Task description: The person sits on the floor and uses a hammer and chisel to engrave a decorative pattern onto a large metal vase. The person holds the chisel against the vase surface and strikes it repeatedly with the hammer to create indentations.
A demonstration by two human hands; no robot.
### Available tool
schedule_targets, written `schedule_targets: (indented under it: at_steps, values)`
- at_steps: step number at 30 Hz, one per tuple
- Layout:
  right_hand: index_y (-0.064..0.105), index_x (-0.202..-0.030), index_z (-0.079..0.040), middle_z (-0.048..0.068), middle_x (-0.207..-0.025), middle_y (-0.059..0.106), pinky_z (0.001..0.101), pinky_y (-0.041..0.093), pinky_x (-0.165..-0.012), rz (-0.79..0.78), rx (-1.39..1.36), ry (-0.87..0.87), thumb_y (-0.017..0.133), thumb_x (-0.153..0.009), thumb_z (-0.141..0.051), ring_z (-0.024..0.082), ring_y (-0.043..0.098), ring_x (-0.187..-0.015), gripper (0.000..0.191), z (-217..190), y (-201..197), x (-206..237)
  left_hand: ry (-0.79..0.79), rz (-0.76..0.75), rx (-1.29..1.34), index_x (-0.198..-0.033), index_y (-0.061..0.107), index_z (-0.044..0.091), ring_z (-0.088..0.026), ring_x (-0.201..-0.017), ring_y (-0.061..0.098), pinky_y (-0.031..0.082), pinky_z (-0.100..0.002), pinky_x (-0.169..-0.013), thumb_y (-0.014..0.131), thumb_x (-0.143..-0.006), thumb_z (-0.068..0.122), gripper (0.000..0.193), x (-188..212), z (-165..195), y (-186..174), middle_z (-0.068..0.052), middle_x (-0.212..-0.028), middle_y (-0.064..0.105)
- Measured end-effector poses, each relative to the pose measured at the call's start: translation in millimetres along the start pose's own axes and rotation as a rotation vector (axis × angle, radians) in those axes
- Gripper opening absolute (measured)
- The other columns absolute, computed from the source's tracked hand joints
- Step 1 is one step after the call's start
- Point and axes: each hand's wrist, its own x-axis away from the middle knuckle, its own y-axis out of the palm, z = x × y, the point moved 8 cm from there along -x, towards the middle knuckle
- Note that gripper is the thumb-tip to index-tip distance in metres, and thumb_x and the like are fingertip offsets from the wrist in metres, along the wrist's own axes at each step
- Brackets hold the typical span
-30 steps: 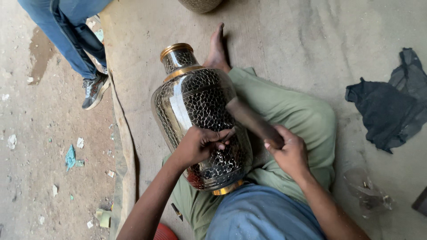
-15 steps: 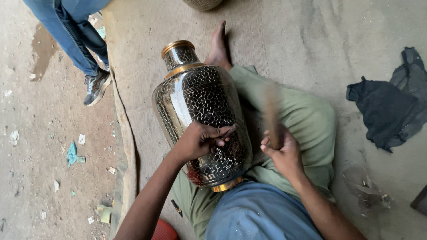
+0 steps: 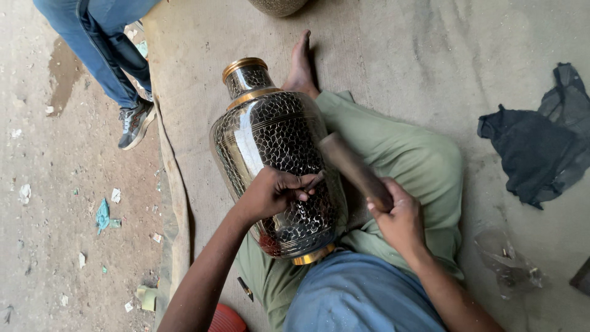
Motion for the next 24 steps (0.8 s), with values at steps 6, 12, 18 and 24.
schedule_targets:
  at_steps: [6,12,18,24]
  values:
    - [0.066,-0.112,-0.007,0.016,-0.09,0.075,0.04,0.056,-0.075,-0.024,0.039,0.067,0.078,-0.08,-0.012,0.03,0.074,-0.081,0.035,5.0,-2.0,3.6,-0.014,-0.02,0.011,-0.132,0.068,0.013,-0.014,-0.083,0.079,0.063,-0.028,-0.082,0.068,-0.074,-0.012,0.063,2.0,-0.7,1.1,-0.009,-0.096,0.081]
    - [0.068,-0.118,-0.011,0.015,-0.094,0.076,0.0438,0.056,-0.076,-0.142,0.179,0.159,0.074,-0.079,-0.011,0.032,0.075,-0.088,0.04,4.6,0.5,-4.2,-0.06,0.166,-0.036,-0.123,0.075,0.013,-0.012,-0.08,0.079,0.064,-0.027,-0.075,0.077,-0.085,-0.002,0.04,12.5,1.8,-4.1,-0.009,-0.099,0.082]
    - [0.067,-0.125,-0.01,0.016,-0.101,0.075,0.0455,0.054,-0.076,-0.112,0.416,-0.052,0.075,-0.078,-0.006,0.035,0.072,-0.087,0.048,-7.9,8.5,-25.3,-0.084,0.268,-0.017,-0.11,0.077,0.005,-0.012,-0.08,0.08,0.064,-0.028,-0.075,0.077,-0.086,-0.006,0.026,21.5,-3.6,-2.5,-0.012,-0.093,0.081]
    - [0.063,-0.12,-0.01,0.006,-0.089,0.074,0.0364,0.058,-0.082,-0.147,-0.19,0.083,0.075,-0.08,-0.004,0.018,0.072,-0.086,0.043,-7.1,11.3,-53.5,-0.141,0.247,0.004,-0.114,0.076,0.004,-0.011,-0.083,0.08,0.064,-0.028,-0.073,0.068,-0.082,-0.01,0.036,20.9,-11.7,-0.2,-0.011,-0.092,0.081]
